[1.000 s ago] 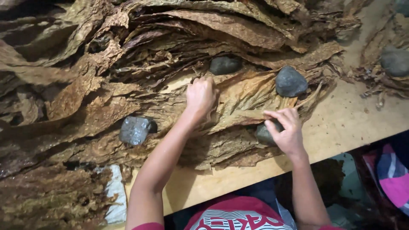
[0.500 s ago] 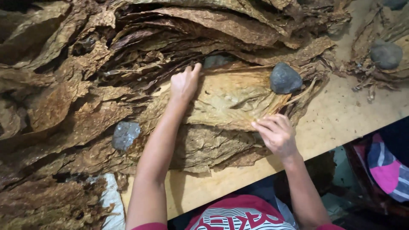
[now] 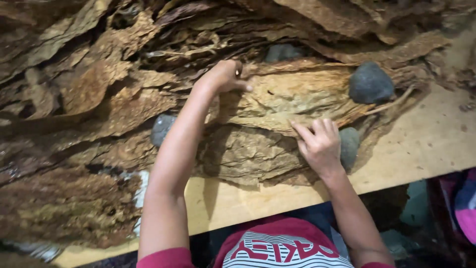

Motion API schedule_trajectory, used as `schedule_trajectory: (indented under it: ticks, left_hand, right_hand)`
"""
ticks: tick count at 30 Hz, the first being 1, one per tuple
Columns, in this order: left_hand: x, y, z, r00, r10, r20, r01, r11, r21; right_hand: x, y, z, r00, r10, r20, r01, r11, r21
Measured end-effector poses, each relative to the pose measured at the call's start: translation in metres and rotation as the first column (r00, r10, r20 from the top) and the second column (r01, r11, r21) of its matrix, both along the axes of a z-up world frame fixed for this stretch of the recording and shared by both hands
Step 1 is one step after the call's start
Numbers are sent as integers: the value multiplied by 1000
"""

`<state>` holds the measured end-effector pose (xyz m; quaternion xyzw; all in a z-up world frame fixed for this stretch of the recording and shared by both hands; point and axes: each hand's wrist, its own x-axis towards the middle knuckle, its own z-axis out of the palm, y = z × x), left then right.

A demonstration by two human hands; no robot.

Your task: Flattening large dried tobacco leaves on a wooden surface and using stones as weights to keep them flat.

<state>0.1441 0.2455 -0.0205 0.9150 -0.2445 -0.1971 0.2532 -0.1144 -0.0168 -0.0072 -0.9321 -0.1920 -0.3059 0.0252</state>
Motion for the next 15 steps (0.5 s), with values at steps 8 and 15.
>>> schedule_trajectory:
  ticks: [8,15]
  left_hand:
    - [-28,15,45,999,38,-1,-38,985,-169]
    - [-21,13,53,969,65,237,-81,995,59]
  right_hand:
    - [3,29,-6,987,137,86,-145,986,88]
    - [-52,2,-9,954,293,62,-298,946,126]
